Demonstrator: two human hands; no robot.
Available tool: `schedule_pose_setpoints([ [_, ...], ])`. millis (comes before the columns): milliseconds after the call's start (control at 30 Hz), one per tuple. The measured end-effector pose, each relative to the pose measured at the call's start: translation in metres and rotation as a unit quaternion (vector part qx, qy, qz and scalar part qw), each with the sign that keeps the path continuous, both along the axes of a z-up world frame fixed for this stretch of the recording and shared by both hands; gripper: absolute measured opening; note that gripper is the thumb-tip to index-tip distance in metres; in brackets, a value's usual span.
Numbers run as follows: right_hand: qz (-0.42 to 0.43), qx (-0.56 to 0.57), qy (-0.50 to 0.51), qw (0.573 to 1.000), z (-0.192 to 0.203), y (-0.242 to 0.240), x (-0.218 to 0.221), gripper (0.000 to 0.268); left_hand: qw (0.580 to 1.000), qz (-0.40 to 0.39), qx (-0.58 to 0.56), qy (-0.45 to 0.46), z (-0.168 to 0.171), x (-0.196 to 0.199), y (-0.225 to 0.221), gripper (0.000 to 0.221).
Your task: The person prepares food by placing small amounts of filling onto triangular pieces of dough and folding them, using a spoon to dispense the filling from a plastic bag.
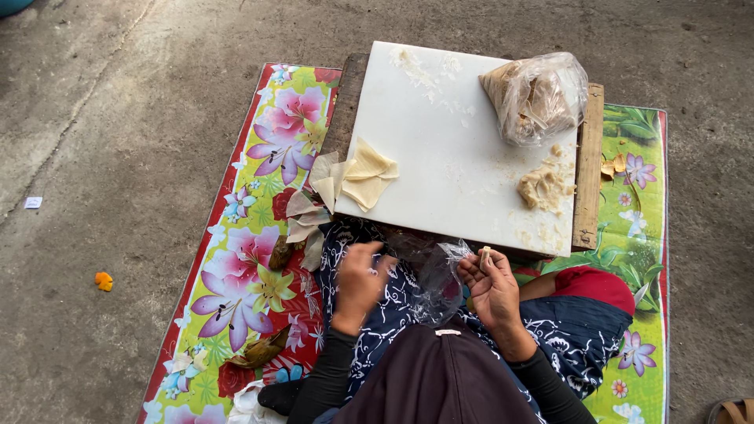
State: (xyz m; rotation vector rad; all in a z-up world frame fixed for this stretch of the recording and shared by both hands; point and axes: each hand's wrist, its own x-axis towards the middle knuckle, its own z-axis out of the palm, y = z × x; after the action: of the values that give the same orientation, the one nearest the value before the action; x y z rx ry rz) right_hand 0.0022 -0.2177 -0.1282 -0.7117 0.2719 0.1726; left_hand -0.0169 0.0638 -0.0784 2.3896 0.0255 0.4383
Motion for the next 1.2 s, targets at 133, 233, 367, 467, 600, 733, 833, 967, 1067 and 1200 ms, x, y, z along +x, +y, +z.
schedule_pose_setpoints([
  [133, -0.005, -0.008, 0.001, 1.000, -0.006, -0.002, 0.001, 0.020, 0.976, -0.128, -0.008, 0.175, 0.020, 0.002, -0.066, 0.077],
  [233, -0.020, -0.003, 0.005, 1.000, -0.011, -0.010, -0.004, 0.019, 0.979, -0.156, -0.069, 0.108, 0.001, 0.001, -0.083, 0.064],
  [367, -0.046, -0.092, -0.011, 0.995, -0.003, -0.015, -0.011, 0.020, 0.971, -0.130, -0.139, 0.144, -0.031, 0.012, -0.083, 0.021],
  [467, -0.116, -0.287, -0.129, 0.942, 0.022, -0.011, -0.021, 0.018, 0.971, -0.119, -0.170, 0.119, -0.023, 0.014, -0.089, 0.014],
  [600, -0.041, -0.393, -0.370, 0.841, 0.059, -0.009, -0.033, 0.020, 0.965, -0.160, -0.202, 0.050, -0.003, 0.012, -0.103, 0.014],
  [733, 0.109, -0.356, -0.379, 0.847, 0.051, 0.014, -0.030, 0.024, 0.965, -0.169, -0.198, 0.032, -0.009, 0.015, -0.109, 0.013],
  [833, 0.079, -0.480, -0.320, 0.813, 0.041, 0.005, -0.023, 0.022, 0.958, -0.117, -0.253, 0.072, -0.027, 0.018, -0.101, 0.015],
  [967, 0.227, -0.663, -0.304, 0.646, 0.022, -0.001, -0.022, 0.020, 0.910, -0.097, -0.364, 0.174, -0.043, 0.020, -0.094, 0.020],
  [1067, 0.270, -0.769, -0.277, 0.509, 0.011, 0.006, -0.026, 0.023, 0.906, -0.135, -0.348, 0.198, -0.034, 0.016, -0.102, 0.022],
  [1200, 0.139, -0.779, -0.349, 0.502, 0.034, 0.003, -0.022, 0.023, 0.940, -0.144, -0.279, 0.129, -0.012, 0.011, -0.104, 0.023],
])
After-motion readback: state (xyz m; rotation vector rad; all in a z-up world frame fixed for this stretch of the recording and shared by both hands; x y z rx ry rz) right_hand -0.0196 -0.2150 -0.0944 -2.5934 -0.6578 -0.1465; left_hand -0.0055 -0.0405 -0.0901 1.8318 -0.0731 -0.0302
